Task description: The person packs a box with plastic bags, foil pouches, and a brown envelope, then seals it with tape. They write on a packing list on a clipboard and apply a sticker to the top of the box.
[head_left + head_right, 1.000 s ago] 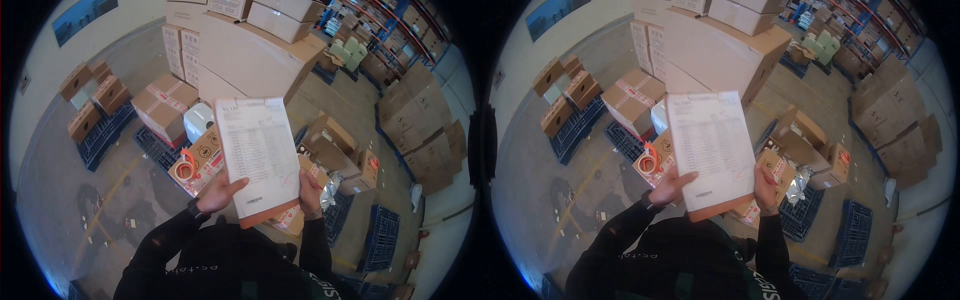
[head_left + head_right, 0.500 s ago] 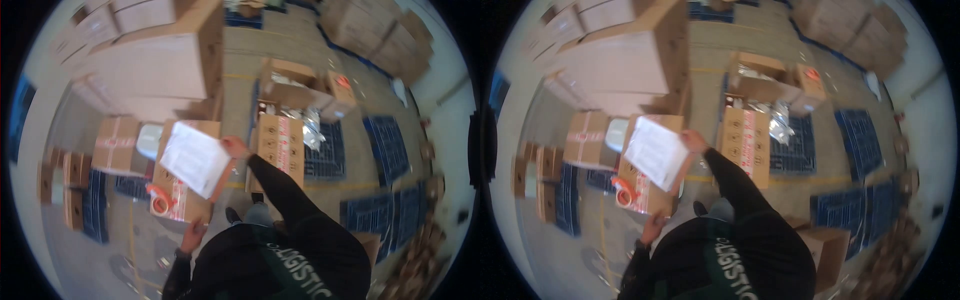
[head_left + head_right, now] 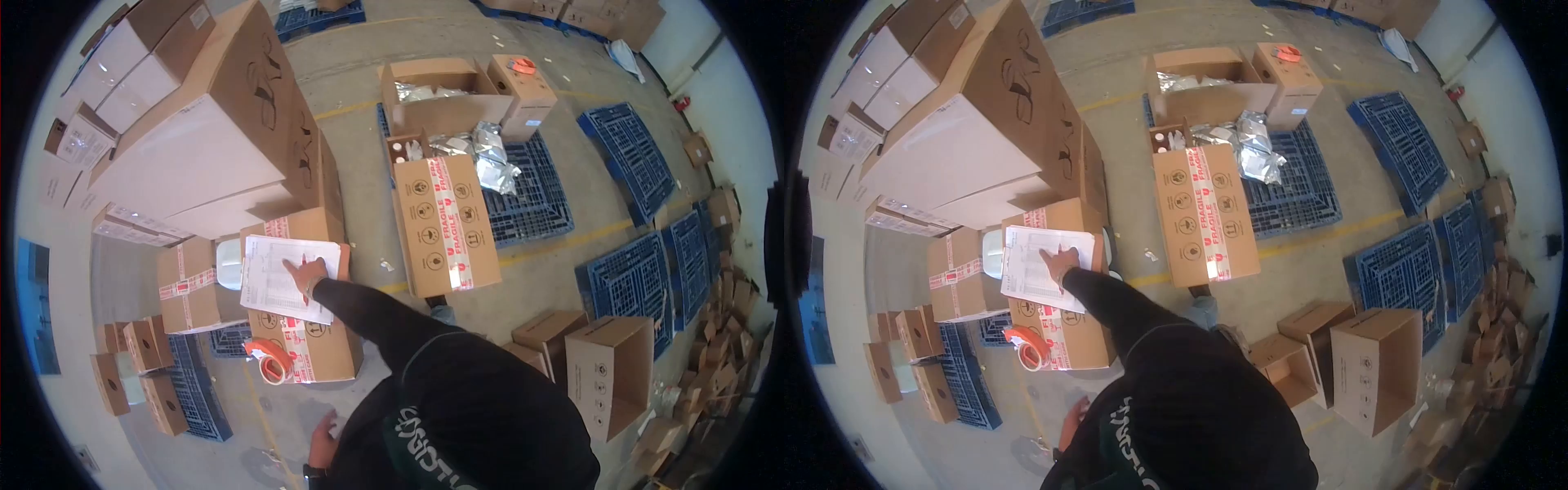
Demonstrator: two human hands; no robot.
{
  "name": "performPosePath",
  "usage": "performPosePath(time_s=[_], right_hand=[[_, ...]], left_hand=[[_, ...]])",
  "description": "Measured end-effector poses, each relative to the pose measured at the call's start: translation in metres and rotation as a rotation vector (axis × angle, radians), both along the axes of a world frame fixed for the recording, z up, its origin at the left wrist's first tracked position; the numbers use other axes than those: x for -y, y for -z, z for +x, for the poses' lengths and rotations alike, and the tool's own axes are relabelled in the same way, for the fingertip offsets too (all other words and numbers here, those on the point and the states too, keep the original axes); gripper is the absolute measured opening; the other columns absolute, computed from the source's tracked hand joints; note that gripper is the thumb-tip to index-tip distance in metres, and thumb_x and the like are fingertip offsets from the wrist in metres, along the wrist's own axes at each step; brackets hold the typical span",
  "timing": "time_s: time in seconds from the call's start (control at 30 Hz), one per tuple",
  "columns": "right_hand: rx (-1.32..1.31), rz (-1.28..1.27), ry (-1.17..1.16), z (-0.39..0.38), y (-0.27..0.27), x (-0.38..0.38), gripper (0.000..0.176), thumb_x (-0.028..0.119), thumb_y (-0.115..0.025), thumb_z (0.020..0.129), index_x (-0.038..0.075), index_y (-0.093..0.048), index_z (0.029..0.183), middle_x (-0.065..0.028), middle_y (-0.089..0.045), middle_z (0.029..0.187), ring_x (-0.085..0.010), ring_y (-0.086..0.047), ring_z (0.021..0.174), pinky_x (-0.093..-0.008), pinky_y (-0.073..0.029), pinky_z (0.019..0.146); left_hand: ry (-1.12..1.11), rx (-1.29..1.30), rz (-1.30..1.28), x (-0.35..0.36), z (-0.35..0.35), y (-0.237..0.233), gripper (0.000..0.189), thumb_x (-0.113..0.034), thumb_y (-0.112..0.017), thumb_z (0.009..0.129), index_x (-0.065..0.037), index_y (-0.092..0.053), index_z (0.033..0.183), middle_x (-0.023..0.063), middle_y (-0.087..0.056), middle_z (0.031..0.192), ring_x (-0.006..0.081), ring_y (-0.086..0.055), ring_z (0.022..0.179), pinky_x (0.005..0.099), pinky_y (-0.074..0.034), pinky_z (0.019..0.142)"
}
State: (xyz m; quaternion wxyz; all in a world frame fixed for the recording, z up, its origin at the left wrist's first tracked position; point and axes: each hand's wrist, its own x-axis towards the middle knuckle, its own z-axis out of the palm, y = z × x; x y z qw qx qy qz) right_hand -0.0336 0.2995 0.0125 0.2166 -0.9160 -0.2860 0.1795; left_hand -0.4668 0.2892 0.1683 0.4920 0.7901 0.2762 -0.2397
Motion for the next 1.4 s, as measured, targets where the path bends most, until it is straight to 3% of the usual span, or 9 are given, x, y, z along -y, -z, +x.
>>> performPosePath(time_s=[0.1, 0.17, 0.27, 0.43, 0.57, 0.77, 1.13, 1.27, 1.4], right_hand=[[0.016, 0.149, -0.073, 0.009, -0.058, 0.086, 0.05, 0.026, -0.046, 0.105, 0.016, -0.049, 0.153, -0.0135, -0.074, 0.102, -0.0363, -0.073, 0.094, -0.0551, -0.048, 0.086], [0.107, 0.452, -0.062, 0.004, -0.08, 0.174, 0.037, 0.023, -0.055, 0.1, 0.013, -0.063, 0.134, -0.0153, -0.07, 0.099, -0.0398, -0.069, 0.098, -0.0533, -0.05, 0.088], [0.027, 0.43, -0.063, -0.021, -0.146, 0.328, 0.021, 0.028, -0.068, 0.093, 0.007, -0.066, 0.09, -0.0161, -0.064, 0.093, -0.0371, -0.063, 0.096, -0.0469, -0.051, 0.084], [-0.173, 0.111, 0.236, -0.154, -0.239, 0.501, 0.014, 0.027, -0.073, 0.091, 0.013, -0.074, 0.093, -0.0161, -0.062, 0.114, -0.0343, -0.061, 0.108, -0.044, -0.05, 0.091], [-0.232, 0.0, 0.381, -0.237, -0.215, 0.509, 0.019, 0.032, -0.073, 0.09, 0.017, -0.081, 0.099, -0.0156, -0.057, 0.122, -0.0371, -0.06, 0.111, -0.0458, -0.051, 0.095], [-0.448, -0.328, 0.513, -0.249, -0.202, 0.474, 0.024, 0.038, -0.074, 0.089, 0.018, -0.084, 0.097, -0.0128, -0.057, 0.132, -0.0422, -0.055, 0.12, -0.0491, -0.052, 0.096], [-0.324, -0.186, 0.542, -0.255, -0.186, 0.474, 0.017, 0.026, -0.079, 0.081, 0.016, -0.084, 0.095, -0.0124, -0.057, 0.139, -0.0391, -0.054, 0.128, -0.0493, -0.052, 0.103], [-0.221, -0.139, 0.51, -0.258, -0.184, 0.484, 0.01, 0.02, -0.075, 0.083, 0.013, -0.08, 0.087, -0.0147, -0.064, 0.13, -0.0353, -0.059, 0.124, -0.0471, -0.051, 0.102], [-0.084, -0.142, 0.545, -0.241, -0.245, 0.494, 0.01, 0.018, -0.072, 0.083, 0.011, -0.078, 0.086, -0.0135, -0.068, 0.115, -0.0357, -0.066, 0.109, -0.0481, -0.055, 0.09]], left_hand=[[0.081, 0.119, 0.096, 0.001, 0.046, -0.016, 0.058, -0.017, -0.077, 0.093, -0.001, -0.055, 0.145, 0.0189, -0.067, 0.134, 0.0312, -0.069, 0.113, 0.0415, -0.056, 0.095], [0.117, 0.176, 0.065, 0.001, 0.073, -0.015, 0.055, -0.016, -0.075, 0.094, -0.001, -0.057, 0.143, 0.0187, -0.069, 0.128, 0.0293, -0.068, 0.114, 0.0398, -0.054, 0.098], [0.272, 0.357, 0.021, 0.022, 0.131, -0.027, 0.054, -0.013, -0.075, 0.095, -0.003, -0.057, 0.145, 0.0151, -0.069, 0.132, 0.0257, -0.068, 0.115, 0.0384, -0.054, 0.092], [0.718, 0.366, -0.128, 0.074, 0.235, -0.041, 0.052, -0.02, -0.073, 0.097, -0.009, -0.058, 0.145, 0.0169, -0.066, 0.131, 0.0297, -0.066, 0.119, 0.0397, -0.053, 0.096], [1.056, 0.589, -0.391, 0.164, 0.288, -0.033, 0.05, -0.02, -0.072, 0.095, -0.012, -0.06, 0.143, 0.0173, -0.06, 0.138, 0.0342, -0.065, 0.118, 0.0418, -0.053, 0.101], [1.581, 0.288, -0.502, 0.222, 0.301, -0.015, 0.045, -0.009, -0.069, 0.088, -0.012, -0.066, 0.132, 0.0155, -0.054, 0.143, 0.0349, -0.057, 0.131, 0.0419, -0.045, 0.114], [1.502, 0.316, -0.48, 0.218, 0.291, -0.021, 0.049, -0.006, -0.067, 0.084, -0.012, -0.066, 0.132, 0.0157, -0.055, 0.143, 0.0351, -0.055, 0.133, 0.0407, -0.045, 0.114], [1.44, 0.44, -0.466, 0.215, 0.286, -0.029, 0.046, -0.014, -0.068, 0.087, -0.01, -0.065, 0.133, 0.0174, -0.059, 0.138, 0.0348, -0.061, 0.123, 0.041, -0.05, 0.107], [1.109, 0.33, -0.506, 0.21, 0.281, -0.031, 0.048, -0.026, -0.069, 0.096, -0.01, -0.058, 0.14, 0.0139, -0.059, 0.138, 0.0298, -0.062, 0.119, 0.0423, -0.054, 0.101]])
